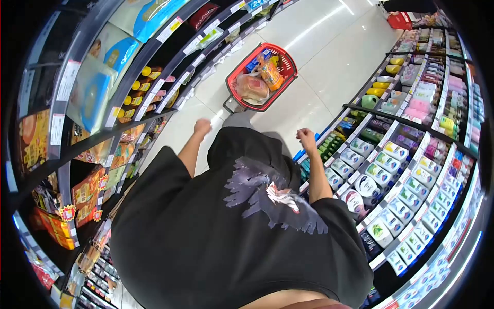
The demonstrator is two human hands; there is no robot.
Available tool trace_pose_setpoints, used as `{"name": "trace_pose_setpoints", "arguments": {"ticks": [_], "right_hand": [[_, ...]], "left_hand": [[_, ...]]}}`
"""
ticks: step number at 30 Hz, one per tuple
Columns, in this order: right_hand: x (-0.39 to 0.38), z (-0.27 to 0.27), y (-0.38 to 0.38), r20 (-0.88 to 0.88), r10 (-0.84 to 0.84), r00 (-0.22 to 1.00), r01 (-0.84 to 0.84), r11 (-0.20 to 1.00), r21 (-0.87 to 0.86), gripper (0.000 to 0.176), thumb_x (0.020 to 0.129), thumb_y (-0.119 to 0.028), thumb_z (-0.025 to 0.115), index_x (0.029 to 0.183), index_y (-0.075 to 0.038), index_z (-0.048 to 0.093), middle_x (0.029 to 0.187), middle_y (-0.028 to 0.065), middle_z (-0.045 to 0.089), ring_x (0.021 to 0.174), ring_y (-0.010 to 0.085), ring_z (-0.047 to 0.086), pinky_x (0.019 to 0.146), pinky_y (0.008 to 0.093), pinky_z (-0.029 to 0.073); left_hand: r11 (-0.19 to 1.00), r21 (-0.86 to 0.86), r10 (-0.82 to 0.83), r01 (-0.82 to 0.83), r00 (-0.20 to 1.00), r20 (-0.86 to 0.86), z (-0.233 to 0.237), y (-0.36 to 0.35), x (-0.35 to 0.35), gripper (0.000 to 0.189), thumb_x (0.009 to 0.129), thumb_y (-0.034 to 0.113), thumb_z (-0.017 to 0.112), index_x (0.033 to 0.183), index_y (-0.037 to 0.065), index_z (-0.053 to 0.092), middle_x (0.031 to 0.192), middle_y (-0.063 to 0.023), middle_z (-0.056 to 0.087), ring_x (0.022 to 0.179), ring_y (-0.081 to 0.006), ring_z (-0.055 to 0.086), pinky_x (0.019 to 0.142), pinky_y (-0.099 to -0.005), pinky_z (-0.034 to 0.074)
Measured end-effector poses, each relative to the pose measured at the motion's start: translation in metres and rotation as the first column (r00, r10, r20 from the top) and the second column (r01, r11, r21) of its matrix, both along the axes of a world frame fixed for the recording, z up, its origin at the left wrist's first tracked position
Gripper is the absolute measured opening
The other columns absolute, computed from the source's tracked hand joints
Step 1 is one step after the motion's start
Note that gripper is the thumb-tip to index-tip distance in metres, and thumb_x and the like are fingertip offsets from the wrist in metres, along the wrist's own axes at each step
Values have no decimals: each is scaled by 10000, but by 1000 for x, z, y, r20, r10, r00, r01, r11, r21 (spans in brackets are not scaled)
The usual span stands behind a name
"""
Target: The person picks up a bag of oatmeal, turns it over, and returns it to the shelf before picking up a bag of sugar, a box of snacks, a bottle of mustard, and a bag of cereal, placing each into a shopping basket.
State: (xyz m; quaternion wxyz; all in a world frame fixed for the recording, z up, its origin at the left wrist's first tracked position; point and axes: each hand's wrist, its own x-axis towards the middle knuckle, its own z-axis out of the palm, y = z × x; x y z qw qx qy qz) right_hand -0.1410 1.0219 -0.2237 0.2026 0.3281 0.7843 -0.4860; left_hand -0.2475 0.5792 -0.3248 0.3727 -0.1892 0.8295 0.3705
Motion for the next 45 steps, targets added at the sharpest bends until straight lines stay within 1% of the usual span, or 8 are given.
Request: {"name": "trace_pose_setpoints", "arguments": {"ticks": [1, 2, 4, 7, 26, 30, 36, 45], "right_hand": [[-6, -1, 12, 0, 0, 1000, 0, 1000, -5, 247, 809, -230, 536, 882, 6, 554, 751, 72, 602, 680, 150, 604, 547, 270, 452], [-14, -2, 23, -5, 5, 1000, -5, 1000, -10, 245, 810, -229, 538, 883, 4, 553, 749, 66, 599, 676, 152, 603, 549, 272, 451], [-28, -11, 51, 75, 26, 997, -25, 1000, -12, 244, 808, -227, 545, 871, 8, 553, 748, 71, 598, 669, 154, 601, 549, 272, 452], [-47, -27, 91, 203, 99, 974, -103, 995, 5, 248, 802, -221, 554, 873, 16, 559, 748, 82, 601, 668, 160, 602, 548, 275, 453], [-378, -148, 200, 274, 622, 733, -614, 779, -125, 361, 779, -291, 551, 931, 36, 556, 759, 108, 601, 677, 181, 589, 570, 285, 450], [-410, -202, 182, 358, 452, 817, -464, 884, -59, 525, 743, -393, 563, 1002, 62, 544, 805, 157, 588, 745, 204, 576, 567, 307, 442], [-419, -332, 162, 138, 534, 834, -516, 844, -149, 661, 785, -476, 513, 1167, 55, 421, 1087, 152, 524, 1043, 247, 470, 862, 343, 381], [-357, -302, 68, 155, 403, 902, -421, 900, 113, 757, 766, -523, 547, 1155, 97, 354, 1081, 204, 486, 1006, 231, 480, 861, 326, 386]], "left_hand": [[991, 86, 109, -104, 992, -58, 24, 20, -27, 182, 710, 168, 499, 615, 46, 595, 625, -121, 586, 595, -217, 573, 584, -345, 453], [935, -40, -345, 353, 874, -341, -22, 15, -49, 192, 832, 186, 455, 768, 46, 571, 741, -75, 592, 651, -136, 565, 573, -283, 456], [861, 392, 370, -323, 928, -49, 93, 74, -97, 195, 861, 189, 436, 915, 47, 558, 814, -78, 599, 726, -147, 583, 635, -269, 464], [824, 491, 401, -282, 903, -154, 123, 99, -134, 220, 864, 181, 437, 1000, 39, 534, 876, -102, 598, 787, -162, 589, 692, -258, 462], [444, -78, 892, -893, 432, 130, 73, 262, 80, 246, 810, 159, 514, 1021, 32, 518, 874, -113, 578, 705, -186, 607, 603, -279, 477], [425, -146, 900, -893, 401, 171, 15, 255, 74, 337, 804, 144, 517, 1120, 46, 452, 935, -130, 556, 768, -211, 608, 671, -322, 482], [-73, -76, 983, -994, -85, 161, -123, 214, 47, 607, 783, 265, 594, 1279, 134, 270, 1009, -119, 502, 843, -200, 510, 728, -367, 459], [-92, 256, 926, -962, 12, 378, -229, 147, 72, 308, 823, 321, 553, 984, 69, 478, 876, -36, 546, 851, -147, 518, 723, -323, 457]]}}
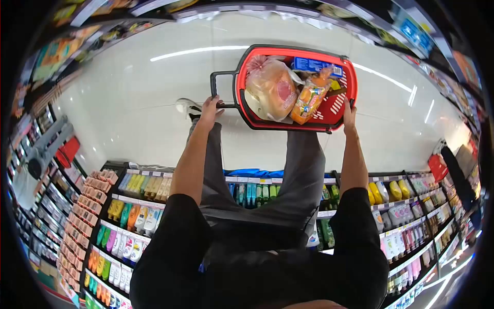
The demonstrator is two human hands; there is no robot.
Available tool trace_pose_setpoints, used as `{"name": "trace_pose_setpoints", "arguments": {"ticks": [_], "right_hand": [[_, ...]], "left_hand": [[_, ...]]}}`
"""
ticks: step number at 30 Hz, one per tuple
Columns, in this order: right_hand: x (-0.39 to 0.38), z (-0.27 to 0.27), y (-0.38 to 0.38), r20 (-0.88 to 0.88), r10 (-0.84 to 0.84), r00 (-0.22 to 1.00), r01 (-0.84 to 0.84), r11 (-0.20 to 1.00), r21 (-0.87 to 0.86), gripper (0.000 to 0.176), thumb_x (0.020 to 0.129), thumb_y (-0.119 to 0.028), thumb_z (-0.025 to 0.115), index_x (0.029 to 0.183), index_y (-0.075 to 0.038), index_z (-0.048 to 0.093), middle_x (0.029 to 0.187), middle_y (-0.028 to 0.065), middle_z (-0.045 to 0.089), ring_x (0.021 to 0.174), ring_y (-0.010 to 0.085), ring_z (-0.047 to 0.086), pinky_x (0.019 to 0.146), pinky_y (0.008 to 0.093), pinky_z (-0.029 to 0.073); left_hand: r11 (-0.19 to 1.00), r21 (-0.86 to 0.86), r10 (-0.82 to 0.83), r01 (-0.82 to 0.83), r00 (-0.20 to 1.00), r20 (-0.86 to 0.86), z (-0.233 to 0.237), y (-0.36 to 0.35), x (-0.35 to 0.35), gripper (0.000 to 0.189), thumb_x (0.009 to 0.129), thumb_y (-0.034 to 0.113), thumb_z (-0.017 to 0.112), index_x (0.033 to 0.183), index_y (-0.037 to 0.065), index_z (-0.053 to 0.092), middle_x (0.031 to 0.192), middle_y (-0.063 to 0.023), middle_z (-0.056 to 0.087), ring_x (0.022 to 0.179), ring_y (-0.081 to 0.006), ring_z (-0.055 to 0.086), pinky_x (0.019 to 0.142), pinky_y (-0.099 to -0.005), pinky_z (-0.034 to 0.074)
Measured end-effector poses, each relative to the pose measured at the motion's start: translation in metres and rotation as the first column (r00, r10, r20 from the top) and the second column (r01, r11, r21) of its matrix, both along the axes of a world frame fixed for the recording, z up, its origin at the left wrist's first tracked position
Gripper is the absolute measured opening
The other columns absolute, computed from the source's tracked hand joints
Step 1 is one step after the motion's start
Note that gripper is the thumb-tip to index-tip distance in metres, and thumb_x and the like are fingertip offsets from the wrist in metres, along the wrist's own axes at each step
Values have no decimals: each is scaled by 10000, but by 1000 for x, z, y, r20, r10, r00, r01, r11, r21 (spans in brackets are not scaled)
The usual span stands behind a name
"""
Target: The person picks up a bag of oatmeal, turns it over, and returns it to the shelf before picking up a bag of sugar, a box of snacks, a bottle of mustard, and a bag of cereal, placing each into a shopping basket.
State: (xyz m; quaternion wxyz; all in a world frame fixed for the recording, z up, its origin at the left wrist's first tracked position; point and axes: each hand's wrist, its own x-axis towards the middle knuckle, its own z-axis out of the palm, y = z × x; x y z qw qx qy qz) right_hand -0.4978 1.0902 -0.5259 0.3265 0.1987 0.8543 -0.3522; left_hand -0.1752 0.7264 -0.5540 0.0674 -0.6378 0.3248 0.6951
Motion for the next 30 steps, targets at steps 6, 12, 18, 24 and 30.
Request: {"name": "trace_pose_setpoints", "arguments": {"ticks": [6, 12, 18, 24, 30], "right_hand": [[68, -14, -122, 46, 141, 989, -139, 990, -32, 767, 756, -547, 542, 1154, 87, 370, 1082, 216, 503, 1021, 266, 491, 888, 332, 366], [158, -29, -299, -54, 576, 816, -549, 799, 245, 456, 825, -375, 477, 1034, 29, 449, 935, 283, 567, 924, 421, 535, 807, 441, 416], [221, -27, -443, -122, 693, 711, -678, 721, 144, 378, 847, -286, 457, 1020, 49, 425, 885, 301, 566, 869, 442, 541, 761, 464, 433], [253, -28, -465, -49, 626, 779, -627, 776, -67, 364, 805, -220, 548, 1020, 56, 448, 907, 227, 591, 831, 314, 591, 714, 364, 469], [266, -32, -435, 157, 500, 852, -460, 857, -232, 378, 665, 16, 604, 1009, 49, 449, 855, 125, 581, 717, 190, 585, 602, 285, 496]], "left_hand": [[984, -170, -35, 57, 991, 128, 4, -116, 95, 285, 835, 253, 536, 996, 29, 462, 848, -87, 542, 645, -146, 543, 550, -259, 498], [923, -383, 128, -36, 967, 219, -3, -246, 228, 250, 827, 209, 553, 992, 48, 457, 839, -67, 518, 659, -165, 524, 538, -293, 500], [802, -590, 226, -93, 962, 156, 16, -373, 304, 268, 781, 79, 524, 1027, 31, 429, 851, -82, 498, 644, -170, 544, 529, -287, 484], [863, -488, 258, -131, 944, 203, 58, -408, 322, 298, 765, -30, 410, 1054, 43, 395, 904, -102, 505, 739, -218, 601, 611, -338, 493], [852, -350, 371, -389, 921, -119, 43, -390, 353, 482, 743, -49, 512, 1154, 99, 309, 1042, -130, 478, 973, -261, 535, 745, -451, 473]]}}
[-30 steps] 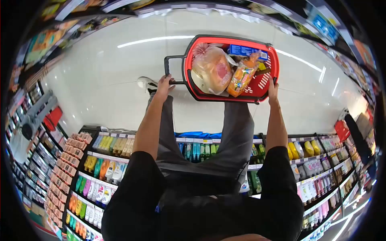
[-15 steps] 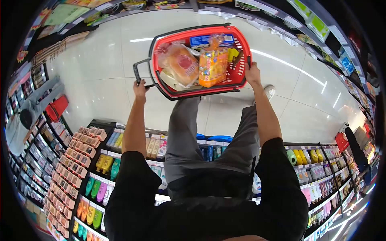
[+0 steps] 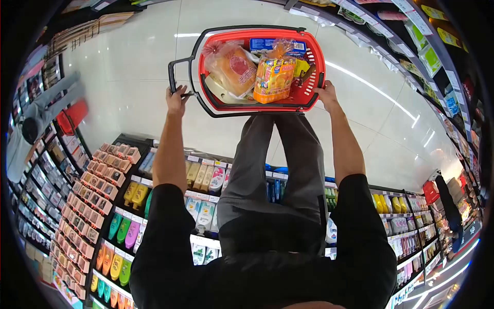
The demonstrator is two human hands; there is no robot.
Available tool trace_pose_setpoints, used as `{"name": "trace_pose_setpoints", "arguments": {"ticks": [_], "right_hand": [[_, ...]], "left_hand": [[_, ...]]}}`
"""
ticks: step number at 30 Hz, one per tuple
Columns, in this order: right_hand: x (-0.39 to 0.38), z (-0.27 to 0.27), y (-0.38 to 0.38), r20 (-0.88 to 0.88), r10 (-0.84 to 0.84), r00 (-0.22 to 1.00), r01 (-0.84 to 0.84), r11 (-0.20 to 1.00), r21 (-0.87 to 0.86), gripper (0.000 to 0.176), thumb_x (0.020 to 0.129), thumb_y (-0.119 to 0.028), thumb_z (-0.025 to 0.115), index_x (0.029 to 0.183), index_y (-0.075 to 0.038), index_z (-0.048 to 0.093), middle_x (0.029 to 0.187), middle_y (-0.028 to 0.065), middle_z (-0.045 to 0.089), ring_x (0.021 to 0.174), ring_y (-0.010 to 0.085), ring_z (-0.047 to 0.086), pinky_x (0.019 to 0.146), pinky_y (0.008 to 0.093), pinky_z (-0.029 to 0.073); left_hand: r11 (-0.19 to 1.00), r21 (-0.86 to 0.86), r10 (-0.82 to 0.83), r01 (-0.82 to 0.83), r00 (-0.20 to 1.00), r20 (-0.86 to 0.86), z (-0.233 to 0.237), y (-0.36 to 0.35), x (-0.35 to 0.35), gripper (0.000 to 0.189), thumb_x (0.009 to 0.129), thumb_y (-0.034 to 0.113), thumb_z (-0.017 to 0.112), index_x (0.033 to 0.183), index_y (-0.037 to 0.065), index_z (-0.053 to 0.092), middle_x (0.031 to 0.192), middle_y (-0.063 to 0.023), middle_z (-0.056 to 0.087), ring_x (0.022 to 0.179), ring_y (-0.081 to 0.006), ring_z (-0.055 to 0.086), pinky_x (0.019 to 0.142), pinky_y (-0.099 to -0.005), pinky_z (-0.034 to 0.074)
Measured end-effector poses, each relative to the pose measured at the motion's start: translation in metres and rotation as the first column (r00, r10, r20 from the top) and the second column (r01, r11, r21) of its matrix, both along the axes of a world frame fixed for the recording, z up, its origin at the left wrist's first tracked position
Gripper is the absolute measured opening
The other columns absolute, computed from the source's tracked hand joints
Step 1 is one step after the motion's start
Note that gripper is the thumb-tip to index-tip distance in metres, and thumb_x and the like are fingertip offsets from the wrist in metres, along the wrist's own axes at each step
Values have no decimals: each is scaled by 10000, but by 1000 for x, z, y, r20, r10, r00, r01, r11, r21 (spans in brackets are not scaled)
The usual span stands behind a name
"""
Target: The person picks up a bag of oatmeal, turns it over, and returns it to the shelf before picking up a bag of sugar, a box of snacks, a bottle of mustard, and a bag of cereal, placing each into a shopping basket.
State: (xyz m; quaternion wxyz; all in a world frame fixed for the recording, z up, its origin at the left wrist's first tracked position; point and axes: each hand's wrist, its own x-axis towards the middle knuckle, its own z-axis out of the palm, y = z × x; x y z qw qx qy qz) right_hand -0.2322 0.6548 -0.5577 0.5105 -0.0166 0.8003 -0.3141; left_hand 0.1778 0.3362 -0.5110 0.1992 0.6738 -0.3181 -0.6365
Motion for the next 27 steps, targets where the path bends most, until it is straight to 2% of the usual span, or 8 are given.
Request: {"name": "trace_pose_setpoints", "arguments": {"ticks": [2, 4, 5, 6, 7, 10, 21, 27], "right_hand": [[11, 0, 13, 45, -102, 994, 104, 994, -39, 336, 647, 3, 617, 948, 33, 473, 800, 109, 571, 674, 177, 570, 560, 289, 481], [18, -11, 25, 158, -311, 937, 330, 938, -109, 283, 633, -21, 629, 878, 9, 490, 719, 80, 548, 589, 158, 543, 483, 289, 460], [21, -16, 34, 152, -313, 938, 329, 939, -100, 283, 633, -21, 629, 878, 9, 490, 719, 80, 548, 589, 158, 543, 483, 289, 460], [21, -22, 42, 144, -285, 948, 297, 952, -70, 302, 636, -29, 626, 899, 10, 484, 733, 80, 551, 590, 162, 546, 488, 289, 467], [17, -27, 42, 133, -256, 957, 265, 963, -50, 321, 640, -38, 623, 921, 11, 477, 748, 81, 553, 591, 167, 550, 493, 289, 473], [11, 1, 29, 237, -278, 931, 288, 957, -11, 376, 642, -33, 599, 993, -12, 465, 810, 81, 570, 657, 155, 572, 513, 275, 485], [-19, 14, 20, 236, -106, 966, 176, 939, -297, 433, 643, 78, 521, 1068, -1, 500, 937, 67, 596, 842, 150, 563, 783, 281, 455], [-21, -12, 21, 172, -280, 944, 325, 875, -359, 429, 637, 90, 520, 1055, -6, 513, 946, 64, 600, 849, 147, 562, 806, 274, 443]], "left_hand": [[967, 74, 249, -243, 966, -76, -25, 29, -8, 624, 763, 37, 581, 1261, 102, 210, 1134, -146, 456, 1083, -306, 447, 870, -544, 361], [946, 286, 173, -154, 984, -44, -52, 69, -16, 672, 752, 164, 655, 1288, 60, 264, 1238, -154, 427, 1119, -312, 417, 897, -514, 347], [954, 294, 141, -57, 952, -273, -73, 94, -15, 580, 728, 212, 685, 1188, -10, 411, 1169, -138, 482, 1070, -295, 458, 895, -483, 356], [936, 349, -23, -38, 985, 169, -40, 105, -42, 486, 719, 179, 683, 1102, -43, 483, 1067, -123, 539, 978, -265, 518, 859, -438, 402], [905, 408, 22, -121, 970, 240, -31, 108, -58, 397, 722, 101, 657, 1061, -44, 512, 964, -114, 571, 882, -238, 556, 810, -370, 443], [897, 439, 103, -56, 991, -86, -50, 119, -36, 205, 714, -2, 611, 913, -39, 575, 860, -117, 598, 805, -226, 585, 760, -333, 471], [923, 383, 100, -49, 988, -116, -37, 124, -57, 154, 709, -22, 585, 863, -35, 589, 862, -104, 608, 796, -211, 589, 777, -305, 465], [944, 329, 34, 36, 978, -206, -68, 94, -84, 180, 718, 6, 598, 889, -50, 581, 879, -112, 608, 809, -204, 586, 769, -290, 460]]}}
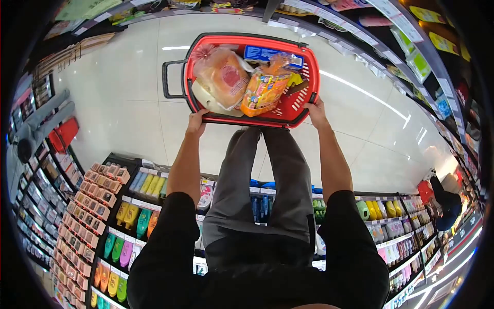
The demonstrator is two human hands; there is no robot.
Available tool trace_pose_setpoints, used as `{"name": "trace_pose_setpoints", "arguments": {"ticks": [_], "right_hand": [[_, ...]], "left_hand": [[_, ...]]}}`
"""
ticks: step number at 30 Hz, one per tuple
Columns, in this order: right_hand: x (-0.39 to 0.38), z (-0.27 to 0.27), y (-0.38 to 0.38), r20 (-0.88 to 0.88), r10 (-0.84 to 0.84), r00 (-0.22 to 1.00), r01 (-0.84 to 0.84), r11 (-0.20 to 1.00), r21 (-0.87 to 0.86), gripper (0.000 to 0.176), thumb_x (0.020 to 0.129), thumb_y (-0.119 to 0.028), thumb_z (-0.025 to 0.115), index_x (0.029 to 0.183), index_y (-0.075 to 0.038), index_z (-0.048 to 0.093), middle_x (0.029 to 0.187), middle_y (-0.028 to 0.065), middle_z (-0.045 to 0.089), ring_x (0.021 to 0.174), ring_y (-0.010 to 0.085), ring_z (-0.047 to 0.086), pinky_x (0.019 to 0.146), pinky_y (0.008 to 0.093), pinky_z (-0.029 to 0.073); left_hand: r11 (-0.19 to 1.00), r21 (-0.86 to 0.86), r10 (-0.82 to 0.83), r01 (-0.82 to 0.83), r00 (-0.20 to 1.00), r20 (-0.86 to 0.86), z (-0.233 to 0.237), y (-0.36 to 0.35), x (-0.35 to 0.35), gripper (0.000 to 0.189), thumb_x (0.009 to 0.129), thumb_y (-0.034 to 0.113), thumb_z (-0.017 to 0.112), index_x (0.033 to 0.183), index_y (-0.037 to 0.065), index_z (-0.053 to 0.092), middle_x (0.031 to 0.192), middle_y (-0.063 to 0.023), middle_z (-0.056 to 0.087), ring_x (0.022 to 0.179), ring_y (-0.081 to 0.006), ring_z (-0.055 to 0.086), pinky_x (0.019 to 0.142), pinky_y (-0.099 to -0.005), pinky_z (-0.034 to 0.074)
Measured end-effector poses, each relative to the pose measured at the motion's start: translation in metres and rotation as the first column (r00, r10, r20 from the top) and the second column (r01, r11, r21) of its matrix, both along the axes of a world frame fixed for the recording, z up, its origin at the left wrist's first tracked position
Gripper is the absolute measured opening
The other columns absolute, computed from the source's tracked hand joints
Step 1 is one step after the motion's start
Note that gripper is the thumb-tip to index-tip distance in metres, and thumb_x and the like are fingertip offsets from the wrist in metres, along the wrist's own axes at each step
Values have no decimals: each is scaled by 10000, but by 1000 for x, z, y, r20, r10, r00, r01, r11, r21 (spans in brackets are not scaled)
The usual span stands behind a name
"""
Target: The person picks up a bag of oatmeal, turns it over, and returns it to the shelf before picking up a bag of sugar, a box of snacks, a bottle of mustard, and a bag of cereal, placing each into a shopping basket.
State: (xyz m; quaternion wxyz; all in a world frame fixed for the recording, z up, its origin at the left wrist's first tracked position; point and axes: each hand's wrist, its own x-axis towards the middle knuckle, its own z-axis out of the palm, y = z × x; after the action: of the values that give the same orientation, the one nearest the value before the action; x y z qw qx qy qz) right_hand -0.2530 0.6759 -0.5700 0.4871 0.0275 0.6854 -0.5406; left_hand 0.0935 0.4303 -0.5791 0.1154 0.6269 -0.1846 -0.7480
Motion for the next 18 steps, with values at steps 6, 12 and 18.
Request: {"name": "trace_pose_setpoints", "arguments": {"ticks": [6, 12, 18], "right_hand": [[-29, -9, -8, -6, 235, 972, -230, 955, 186, 452, 684, 27, 535, 1128, 16, 454, 1068, 125, 557, 969, 211, 542, 861, 326, 424], [2, 100, -99, -500, 830, 245, -345, 557, 756, 607, 705, -195, 632, 1192, 31, 349, 1217, 194, 385, 1101, 316, 420, 897, 379, 377], [98, 108, -205, -560, 778, 284, -546, 612, 573, 788, 648, -344, 676, 1231, 5, 277, 1222, 215, 353, 1140, 359, 361, 939, 435, 323]], "left_hand": [[999, 7, -46, 45, 992, 121, 20, 16, -19, 410, 717, 90, 663, 1072, -33, 500, 976, -128, 578, 911, -206, 548, 831, -322, 415], [827, -407, -74, 389, 792, 606, 64, -4, -41, 430, 717, 159, 645, 1079, -5, 481, 989, -177, 571, 913, -215, 538, 792, -306, 426], [840, -255, -288, 479, 791, 540, 58, -8, -73, 425, 759, 140, 565, 1150, 9, 461, 1000, -118, 564, 870, -193, 543, 763, -289, 424]]}}
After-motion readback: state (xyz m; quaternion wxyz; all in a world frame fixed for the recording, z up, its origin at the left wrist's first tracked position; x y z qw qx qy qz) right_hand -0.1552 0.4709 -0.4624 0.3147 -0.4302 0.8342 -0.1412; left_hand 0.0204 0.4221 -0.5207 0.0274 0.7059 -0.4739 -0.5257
